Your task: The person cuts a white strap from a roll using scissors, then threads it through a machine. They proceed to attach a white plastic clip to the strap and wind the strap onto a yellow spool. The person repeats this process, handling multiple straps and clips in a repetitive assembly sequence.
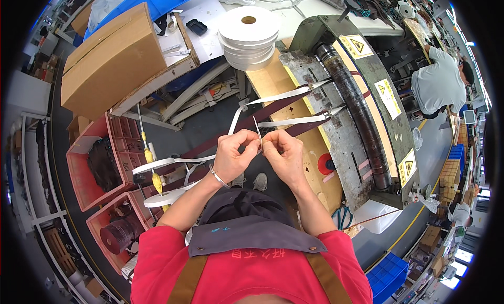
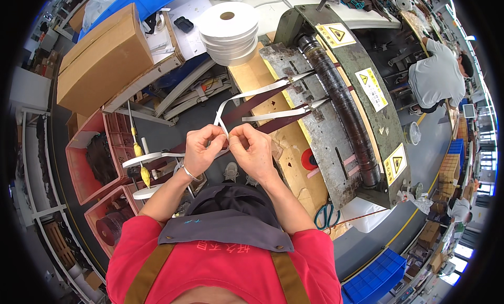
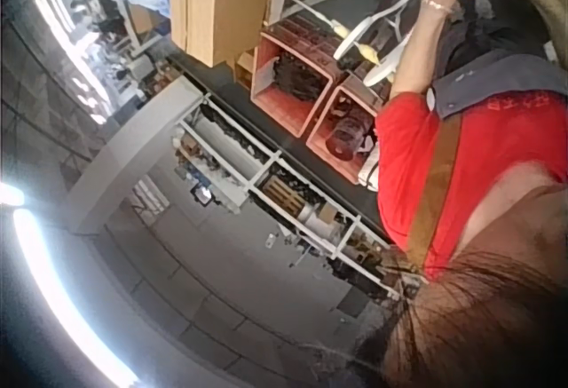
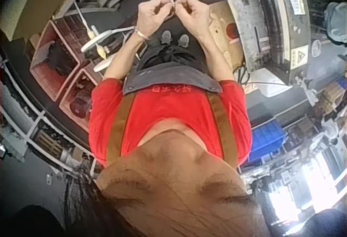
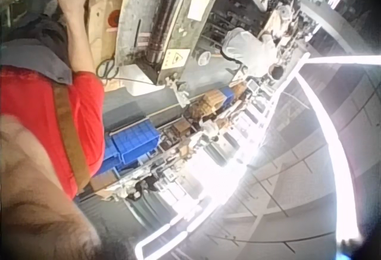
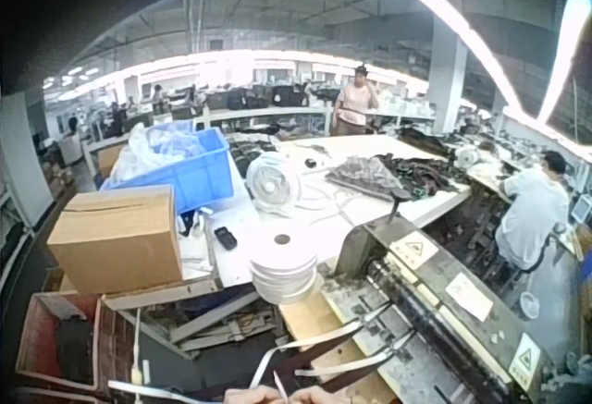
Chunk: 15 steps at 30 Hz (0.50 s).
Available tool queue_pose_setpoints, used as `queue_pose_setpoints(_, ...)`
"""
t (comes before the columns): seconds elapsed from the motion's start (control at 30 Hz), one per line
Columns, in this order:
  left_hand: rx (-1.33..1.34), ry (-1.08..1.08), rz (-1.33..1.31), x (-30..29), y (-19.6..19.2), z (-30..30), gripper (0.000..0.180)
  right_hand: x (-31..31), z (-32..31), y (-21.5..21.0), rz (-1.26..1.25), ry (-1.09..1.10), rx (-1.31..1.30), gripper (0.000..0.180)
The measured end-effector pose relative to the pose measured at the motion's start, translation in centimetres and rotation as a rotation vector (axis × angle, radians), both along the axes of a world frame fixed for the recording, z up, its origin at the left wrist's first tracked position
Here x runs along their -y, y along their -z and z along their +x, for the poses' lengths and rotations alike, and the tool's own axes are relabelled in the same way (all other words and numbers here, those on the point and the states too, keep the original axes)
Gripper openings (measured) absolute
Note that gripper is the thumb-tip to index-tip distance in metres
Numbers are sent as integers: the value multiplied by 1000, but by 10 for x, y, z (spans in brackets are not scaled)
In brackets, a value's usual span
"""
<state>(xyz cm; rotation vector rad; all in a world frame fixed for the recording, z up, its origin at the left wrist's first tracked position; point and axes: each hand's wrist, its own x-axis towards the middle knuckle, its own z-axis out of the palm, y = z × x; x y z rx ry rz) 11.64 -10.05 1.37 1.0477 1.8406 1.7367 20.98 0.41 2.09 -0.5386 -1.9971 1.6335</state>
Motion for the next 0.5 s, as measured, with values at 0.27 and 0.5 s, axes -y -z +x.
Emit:
queue_pose_setpoints(0.27,-57,-5,-11,1,9,-5,4,-4,2,1,100,-89,-24,2)
queue_pose_setpoints(0.5,242,69,-22,0,5,-7,9,-1,-1,12,-343,-142,-92,21)
